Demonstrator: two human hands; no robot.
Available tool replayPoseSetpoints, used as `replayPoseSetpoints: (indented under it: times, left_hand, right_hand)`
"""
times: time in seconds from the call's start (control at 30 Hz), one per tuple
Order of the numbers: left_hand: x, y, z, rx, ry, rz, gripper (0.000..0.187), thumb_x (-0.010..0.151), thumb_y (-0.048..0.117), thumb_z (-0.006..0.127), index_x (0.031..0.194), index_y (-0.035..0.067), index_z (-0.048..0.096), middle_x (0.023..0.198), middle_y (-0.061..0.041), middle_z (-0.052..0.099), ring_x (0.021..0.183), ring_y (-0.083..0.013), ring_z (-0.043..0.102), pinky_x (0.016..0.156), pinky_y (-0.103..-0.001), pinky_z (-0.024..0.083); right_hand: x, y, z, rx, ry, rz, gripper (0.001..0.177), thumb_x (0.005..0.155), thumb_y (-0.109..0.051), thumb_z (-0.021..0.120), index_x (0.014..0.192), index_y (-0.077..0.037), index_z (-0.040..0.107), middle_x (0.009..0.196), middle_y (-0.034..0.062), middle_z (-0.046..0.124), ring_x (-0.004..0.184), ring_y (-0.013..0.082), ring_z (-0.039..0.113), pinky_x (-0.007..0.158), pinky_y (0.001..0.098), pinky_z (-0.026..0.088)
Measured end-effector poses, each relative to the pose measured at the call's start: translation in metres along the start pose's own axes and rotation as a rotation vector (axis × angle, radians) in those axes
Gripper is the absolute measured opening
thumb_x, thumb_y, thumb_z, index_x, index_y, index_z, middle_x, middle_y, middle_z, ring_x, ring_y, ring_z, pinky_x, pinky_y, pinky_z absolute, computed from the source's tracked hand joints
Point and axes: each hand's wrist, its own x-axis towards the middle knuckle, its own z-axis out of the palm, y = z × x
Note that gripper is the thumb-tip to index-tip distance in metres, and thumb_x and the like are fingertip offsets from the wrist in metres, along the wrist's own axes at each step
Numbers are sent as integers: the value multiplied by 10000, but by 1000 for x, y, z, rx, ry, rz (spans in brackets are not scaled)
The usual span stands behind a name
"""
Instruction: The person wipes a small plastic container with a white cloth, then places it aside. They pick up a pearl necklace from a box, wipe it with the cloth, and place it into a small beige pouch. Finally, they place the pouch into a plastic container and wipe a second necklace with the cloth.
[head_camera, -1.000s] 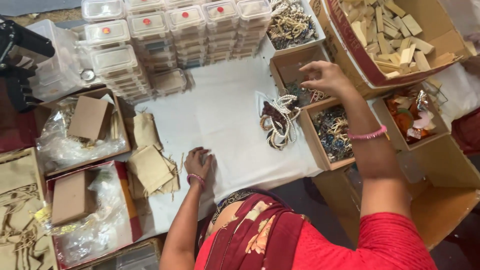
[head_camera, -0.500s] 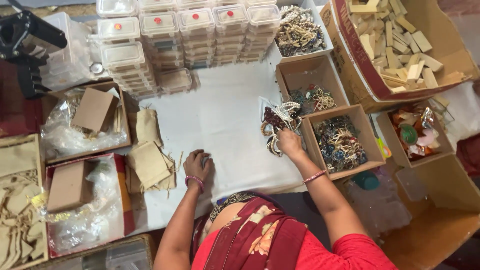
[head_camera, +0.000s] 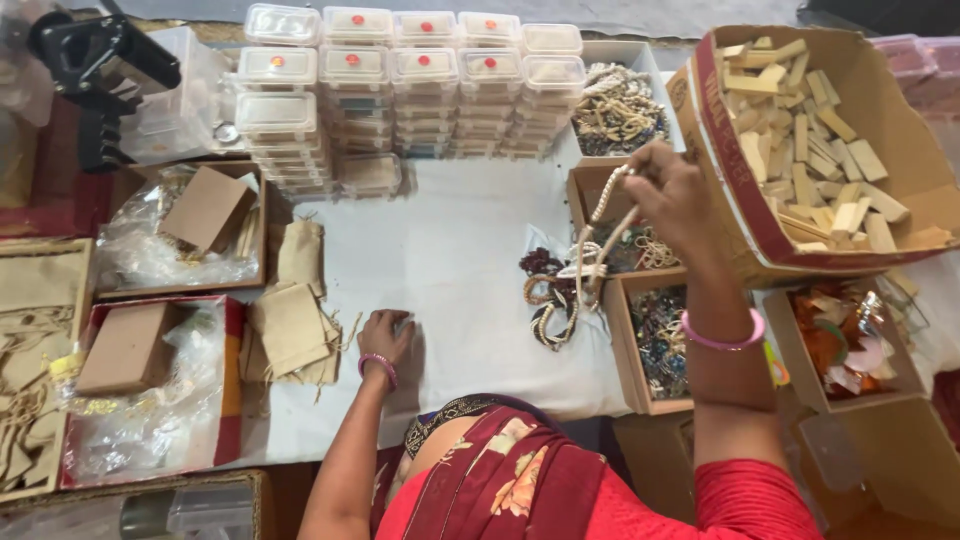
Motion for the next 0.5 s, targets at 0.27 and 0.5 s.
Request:
replayPoseSetpoints:
  times: [0.27,0.5]
  left_hand:
    - [32,-23,-16,-199,-242,-16,461,869,361,757,1204,49,705,1115,-161,725,1014,-284,722,916,-386,565]
    - [41,-11,-23,-369,-176,-70,479,875,341,754,1235,34,679,1166,-151,703,1016,-270,718,872,-379,579]
  right_hand:
    - [17,-59,29,413,-236,-491,72,1077,-41,585,1123,-43,529,926,12,621,802,66,614,712,237,526]
    - [21,-83,59,654,-234,-458,74,1134,-53,578,1172,-63,516,986,62,653,876,106,665,765,298,617]
